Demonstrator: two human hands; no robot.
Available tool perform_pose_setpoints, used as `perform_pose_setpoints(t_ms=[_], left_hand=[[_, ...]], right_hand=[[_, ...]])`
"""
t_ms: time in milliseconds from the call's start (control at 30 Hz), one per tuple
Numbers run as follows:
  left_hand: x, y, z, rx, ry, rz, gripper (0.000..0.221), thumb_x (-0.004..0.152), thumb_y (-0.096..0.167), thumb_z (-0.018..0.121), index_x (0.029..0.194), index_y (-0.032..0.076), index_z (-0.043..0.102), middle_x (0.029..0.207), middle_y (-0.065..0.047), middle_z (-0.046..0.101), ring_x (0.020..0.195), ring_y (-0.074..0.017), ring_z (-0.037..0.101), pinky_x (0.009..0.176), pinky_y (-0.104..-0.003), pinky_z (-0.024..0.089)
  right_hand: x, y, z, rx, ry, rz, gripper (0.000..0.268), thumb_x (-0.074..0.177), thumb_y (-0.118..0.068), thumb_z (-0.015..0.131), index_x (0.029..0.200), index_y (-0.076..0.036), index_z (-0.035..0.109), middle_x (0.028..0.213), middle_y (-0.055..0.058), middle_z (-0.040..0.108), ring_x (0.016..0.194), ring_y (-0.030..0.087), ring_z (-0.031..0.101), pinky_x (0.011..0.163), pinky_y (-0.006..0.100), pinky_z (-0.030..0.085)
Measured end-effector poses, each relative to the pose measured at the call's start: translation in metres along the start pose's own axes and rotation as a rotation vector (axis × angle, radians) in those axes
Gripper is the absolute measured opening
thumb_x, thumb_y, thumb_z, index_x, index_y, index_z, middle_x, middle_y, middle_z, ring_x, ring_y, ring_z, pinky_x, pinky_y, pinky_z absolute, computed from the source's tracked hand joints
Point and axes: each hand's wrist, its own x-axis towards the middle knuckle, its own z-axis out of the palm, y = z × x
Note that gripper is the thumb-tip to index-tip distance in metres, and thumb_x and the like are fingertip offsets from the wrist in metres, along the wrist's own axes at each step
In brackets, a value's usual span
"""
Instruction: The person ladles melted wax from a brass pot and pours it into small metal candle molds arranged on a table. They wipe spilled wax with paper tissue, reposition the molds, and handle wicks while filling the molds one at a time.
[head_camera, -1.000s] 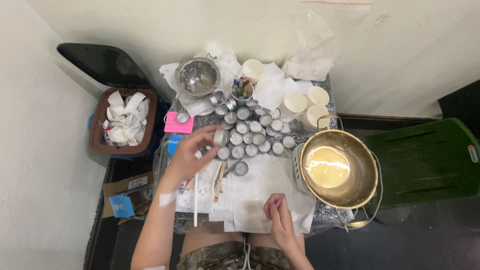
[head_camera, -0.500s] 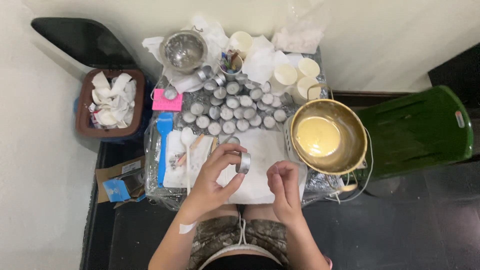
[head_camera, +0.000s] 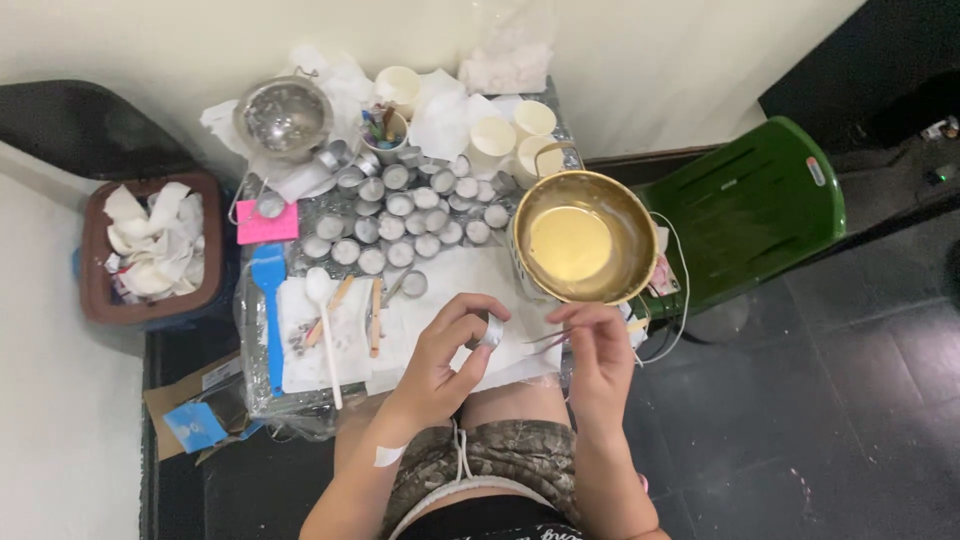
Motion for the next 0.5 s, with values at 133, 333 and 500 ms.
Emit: perform_pose_setpoints(t_ms=[133, 333, 500], left_hand=[[0.004, -0.009, 0.011, -0.074, -0.041, 0.055, 0.007, 0.092, 0.007, 0.056, 0.090, 0.000, 0.055, 0.129, -0.013, 0.061, 0.103, -0.0173, 0.062, 0.087, -0.027, 0.053], [0.007, -0.023, 0.026, -0.166, -0.049, 0.138, 0.004, 0.095, 0.006, 0.049, 0.095, 0.004, 0.053, 0.134, -0.014, 0.053, 0.119, -0.0226, 0.060, 0.100, -0.033, 0.049], [0.012, -0.032, 0.041, -0.227, -0.057, 0.088, 0.006, 0.102, 0.008, 0.047, 0.100, 0.005, 0.051, 0.128, -0.012, 0.057, 0.114, -0.0234, 0.059, 0.106, -0.036, 0.047]], right_hand=[[0.012, -0.020, 0.007, 0.200, 0.141, -0.068, 0.006, 0.114, -0.011, 0.047, 0.113, -0.008, 0.051, 0.093, 0.011, 0.065, 0.073, 0.011, 0.053, 0.066, 0.023, 0.043], [-0.009, -0.003, -0.009, 0.343, 0.183, 0.111, 0.018, 0.106, -0.007, 0.057, 0.123, -0.006, 0.049, 0.095, 0.007, 0.060, 0.066, 0.010, 0.052, 0.053, 0.021, 0.040], [-0.013, -0.008, 0.003, 0.162, 0.121, -0.052, 0.016, 0.107, -0.011, 0.054, 0.117, 0.000, 0.059, 0.113, 0.017, 0.067, 0.078, 0.017, 0.063, 0.064, 0.027, 0.052]])
